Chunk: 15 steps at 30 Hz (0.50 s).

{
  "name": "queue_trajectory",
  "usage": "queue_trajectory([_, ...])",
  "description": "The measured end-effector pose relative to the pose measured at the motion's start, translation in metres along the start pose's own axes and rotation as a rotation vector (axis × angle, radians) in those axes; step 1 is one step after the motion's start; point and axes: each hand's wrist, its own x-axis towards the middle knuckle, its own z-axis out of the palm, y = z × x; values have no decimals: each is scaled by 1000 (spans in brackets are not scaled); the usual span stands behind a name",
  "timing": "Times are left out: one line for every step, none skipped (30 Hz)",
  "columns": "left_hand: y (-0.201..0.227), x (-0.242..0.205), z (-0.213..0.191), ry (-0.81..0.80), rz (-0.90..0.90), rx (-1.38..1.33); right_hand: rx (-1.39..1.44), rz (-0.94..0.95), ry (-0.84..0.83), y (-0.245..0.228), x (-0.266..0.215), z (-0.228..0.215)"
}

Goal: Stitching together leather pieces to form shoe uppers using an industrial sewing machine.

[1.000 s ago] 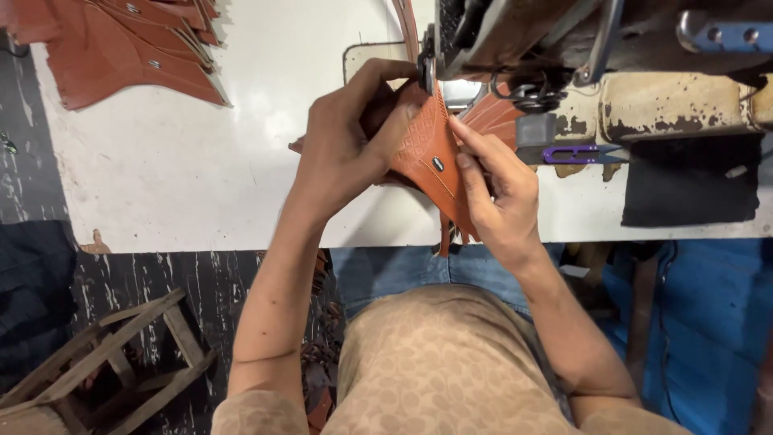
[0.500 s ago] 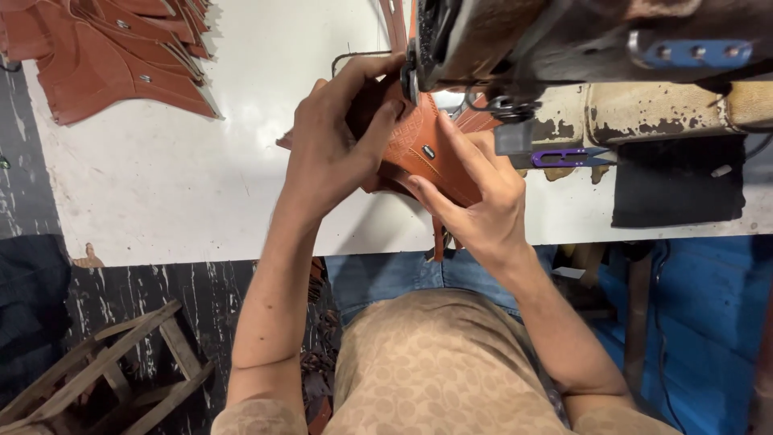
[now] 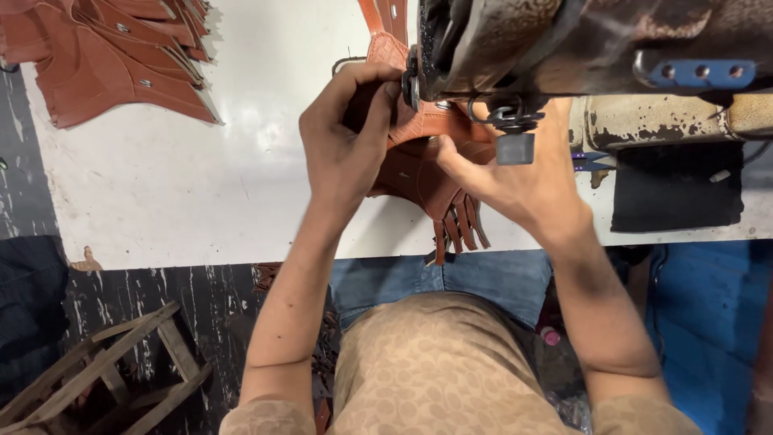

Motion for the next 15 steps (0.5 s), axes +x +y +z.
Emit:
queue_trajectory([-3,-3,2,44,-4,-65,-10,-11,10,0,2,-3])
queue_trajectory([-3,-3,3,48,-1,-65,-11,-17,10,0,5,-4])
queue_trajectory([-2,-4,4,71,28,-49,132,45,-20,1,8,-5])
queue_trajectory([-1,-6,6,95,56,-34,273,107,-52,3,10,-7])
queue_trajectory([-2,-7,8,100,58,-36,271,101,-55,3,12,-8])
queue_trajectory([-3,-7,9,117,38,-49,316,137,-74,2,14,-9])
queue_trajectory([-4,-8,11,134,18,-63,361,173,-93,2,16,-10])
queue_trajectory([-4,-9,11,137,19,-62,362,170,-94,2,15,-8])
queue_trajectory([-4,-9,12,149,20,-80,333,215,-106,2,14,-6])
queue_trajectory([-3,-11,12,161,18,-97,306,261,-119,2,13,-4])
queue_trajectory([-3,-15,10,164,16,-95,308,259,-122,-6,14,-1])
queue_trajectory([-2,-17,9,157,10,-87,89,86,119,-14,16,3])
queue_trajectory([-2,-19,7,150,2,-78,-128,-94,355,-21,18,6])
queue_trajectory([-3,-22,6,153,-1,-78,-127,-96,351,-25,7,14])
queue_trajectory([-4,-26,4,120,-46,-182,16,-53,350,-28,-4,23])
